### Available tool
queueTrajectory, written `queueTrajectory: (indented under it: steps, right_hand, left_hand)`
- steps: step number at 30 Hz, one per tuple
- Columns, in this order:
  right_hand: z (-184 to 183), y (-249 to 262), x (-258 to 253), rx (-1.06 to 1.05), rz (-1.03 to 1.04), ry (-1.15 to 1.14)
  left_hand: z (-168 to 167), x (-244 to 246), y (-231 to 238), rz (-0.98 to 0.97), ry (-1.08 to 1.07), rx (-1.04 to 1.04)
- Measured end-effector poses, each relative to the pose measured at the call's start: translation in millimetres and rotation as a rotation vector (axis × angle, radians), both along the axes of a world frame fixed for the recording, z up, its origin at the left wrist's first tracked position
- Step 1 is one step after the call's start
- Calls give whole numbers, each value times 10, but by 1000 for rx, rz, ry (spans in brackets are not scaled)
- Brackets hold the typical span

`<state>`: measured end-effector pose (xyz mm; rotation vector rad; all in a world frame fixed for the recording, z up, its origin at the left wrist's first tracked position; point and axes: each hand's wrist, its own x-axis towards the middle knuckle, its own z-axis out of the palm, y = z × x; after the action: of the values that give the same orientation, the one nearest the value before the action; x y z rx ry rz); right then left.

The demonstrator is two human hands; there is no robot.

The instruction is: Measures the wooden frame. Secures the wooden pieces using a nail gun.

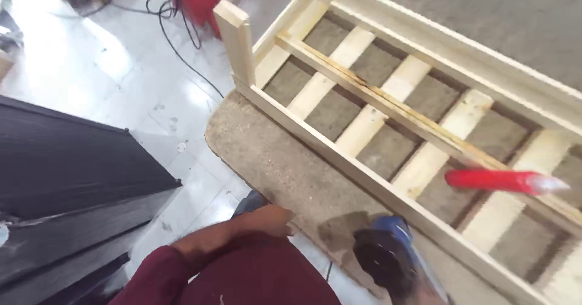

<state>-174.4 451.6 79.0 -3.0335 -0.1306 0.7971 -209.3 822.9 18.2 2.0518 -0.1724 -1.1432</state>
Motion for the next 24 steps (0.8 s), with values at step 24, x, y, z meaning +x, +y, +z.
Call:
queueTrajectory:
  steps: [24]
  right_hand:
    - [-1365, -447, -1088, 528, -258, -363]
  left_hand:
    - [-54, 380, -1446, -103, -518, -74]
